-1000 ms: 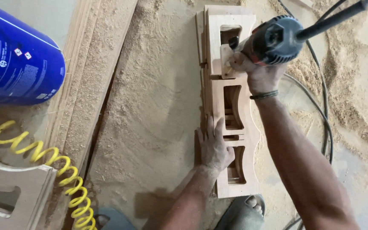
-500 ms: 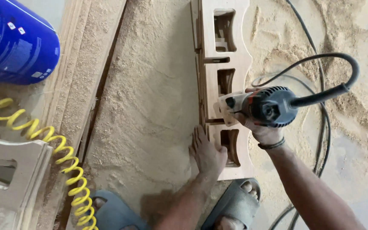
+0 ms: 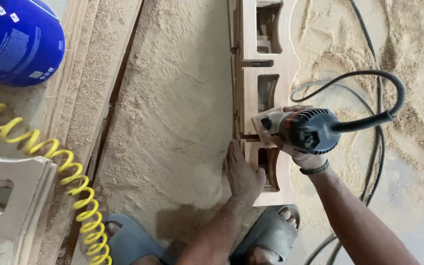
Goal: Using a handheld power router to shape and finish the edges of decorative wooden furniture components.
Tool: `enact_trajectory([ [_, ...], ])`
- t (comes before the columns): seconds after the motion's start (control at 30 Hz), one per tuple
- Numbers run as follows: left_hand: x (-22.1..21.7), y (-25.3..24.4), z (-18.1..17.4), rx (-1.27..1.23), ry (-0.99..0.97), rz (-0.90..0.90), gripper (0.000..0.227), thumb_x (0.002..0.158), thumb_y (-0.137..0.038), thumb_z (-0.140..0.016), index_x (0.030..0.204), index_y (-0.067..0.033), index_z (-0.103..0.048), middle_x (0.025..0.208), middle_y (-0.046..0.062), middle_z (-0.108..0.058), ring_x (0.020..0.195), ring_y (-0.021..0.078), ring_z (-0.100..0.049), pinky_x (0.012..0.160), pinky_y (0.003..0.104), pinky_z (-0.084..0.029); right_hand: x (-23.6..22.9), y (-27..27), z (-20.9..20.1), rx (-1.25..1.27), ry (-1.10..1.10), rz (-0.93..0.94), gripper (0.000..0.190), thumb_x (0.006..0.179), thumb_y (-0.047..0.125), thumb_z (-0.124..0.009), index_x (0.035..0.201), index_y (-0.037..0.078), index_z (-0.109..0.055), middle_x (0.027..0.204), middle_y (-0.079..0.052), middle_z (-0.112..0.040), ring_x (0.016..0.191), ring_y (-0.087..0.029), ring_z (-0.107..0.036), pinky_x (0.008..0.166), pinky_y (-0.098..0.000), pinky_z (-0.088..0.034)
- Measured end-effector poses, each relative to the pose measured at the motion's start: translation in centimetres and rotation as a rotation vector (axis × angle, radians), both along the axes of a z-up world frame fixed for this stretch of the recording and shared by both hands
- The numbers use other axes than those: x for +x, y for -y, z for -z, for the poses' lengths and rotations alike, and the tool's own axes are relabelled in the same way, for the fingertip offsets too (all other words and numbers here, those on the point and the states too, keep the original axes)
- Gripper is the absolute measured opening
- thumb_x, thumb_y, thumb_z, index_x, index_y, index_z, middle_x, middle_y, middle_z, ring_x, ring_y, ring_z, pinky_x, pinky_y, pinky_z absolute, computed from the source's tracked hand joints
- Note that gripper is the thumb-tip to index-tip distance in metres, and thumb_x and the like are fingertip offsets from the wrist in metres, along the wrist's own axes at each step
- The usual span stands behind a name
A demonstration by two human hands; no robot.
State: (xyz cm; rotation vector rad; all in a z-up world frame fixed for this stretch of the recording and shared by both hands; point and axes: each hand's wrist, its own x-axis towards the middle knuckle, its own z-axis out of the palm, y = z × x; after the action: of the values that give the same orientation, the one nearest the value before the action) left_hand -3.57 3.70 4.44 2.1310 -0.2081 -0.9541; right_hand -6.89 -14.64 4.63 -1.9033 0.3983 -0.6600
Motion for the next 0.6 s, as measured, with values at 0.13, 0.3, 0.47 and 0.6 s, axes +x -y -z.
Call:
enact_trajectory([
  [0.13, -1.1, -0.3, 2.4, 0.009, 0.106, 0.027, 0.106, 0.070, -0.010, -0.075, 0.160, 0.0038, -0.021, 0.159, 0.030, -0.034, 0.149, 0.0438, -0.032, 0.124, 0.055, -0.021, 0.4, -0.3, -0.2, -0.034, -0.005, -0.007, 0.070, 0.059, 0.018, -0.099, 0.117, 0.005, -0.061, 0.118, -0.012, -0.070, 0.108, -0.021, -0.065, 0.106, -0.0291, -0.039],
  [0.3, -1.6, -0.4, 3.5, -0.097, 0.194, -0.013, 0.103, 0.067, -0.006, -0.067, 0.159, 0.0084, -0.023, 0.157, 0.035, -0.035, 0.146, 0.0501, -0.034, 0.122, 0.059, -0.018, 1.2, -1.3, -0.3, -0.046, 0.040, -0.003, 0.079, 0.056, 0.022, -0.102, 0.117, 0.005, -0.055, 0.119, -0.014, -0.068, 0.112, -0.024, -0.063, 0.105, -0.0314, -0.038],
  [0.47, -2.1, -0.1, 3.9, -0.072, 0.290, -0.021, 0.105, 0.061, -0.006, -0.063, 0.158, 0.0058, -0.027, 0.156, 0.033, -0.039, 0.146, 0.0482, -0.037, 0.117, 0.060, -0.026, 1.8, -2.1, -0.4, -0.081, 0.031, -0.003, 0.076, 0.060, 0.025, -0.100, 0.117, 0.005, -0.055, 0.120, -0.012, -0.067, 0.112, -0.021, -0.062, 0.104, -0.0297, -0.037],
  [0.6, -3.0, -0.1, 5.5, -0.049, 0.418, -0.008, 0.109, 0.055, -0.007, -0.065, 0.156, 0.0064, -0.029, 0.158, 0.031, -0.039, 0.146, 0.0491, -0.037, 0.112, 0.062, -0.033, 2.0, -2.5, 0.4, -0.089, 0.038, 0.017, 0.074, 0.060, 0.021, -0.099, 0.119, 0.004, -0.058, 0.122, -0.013, -0.067, 0.113, -0.022, -0.062, 0.104, -0.0303, -0.037],
])
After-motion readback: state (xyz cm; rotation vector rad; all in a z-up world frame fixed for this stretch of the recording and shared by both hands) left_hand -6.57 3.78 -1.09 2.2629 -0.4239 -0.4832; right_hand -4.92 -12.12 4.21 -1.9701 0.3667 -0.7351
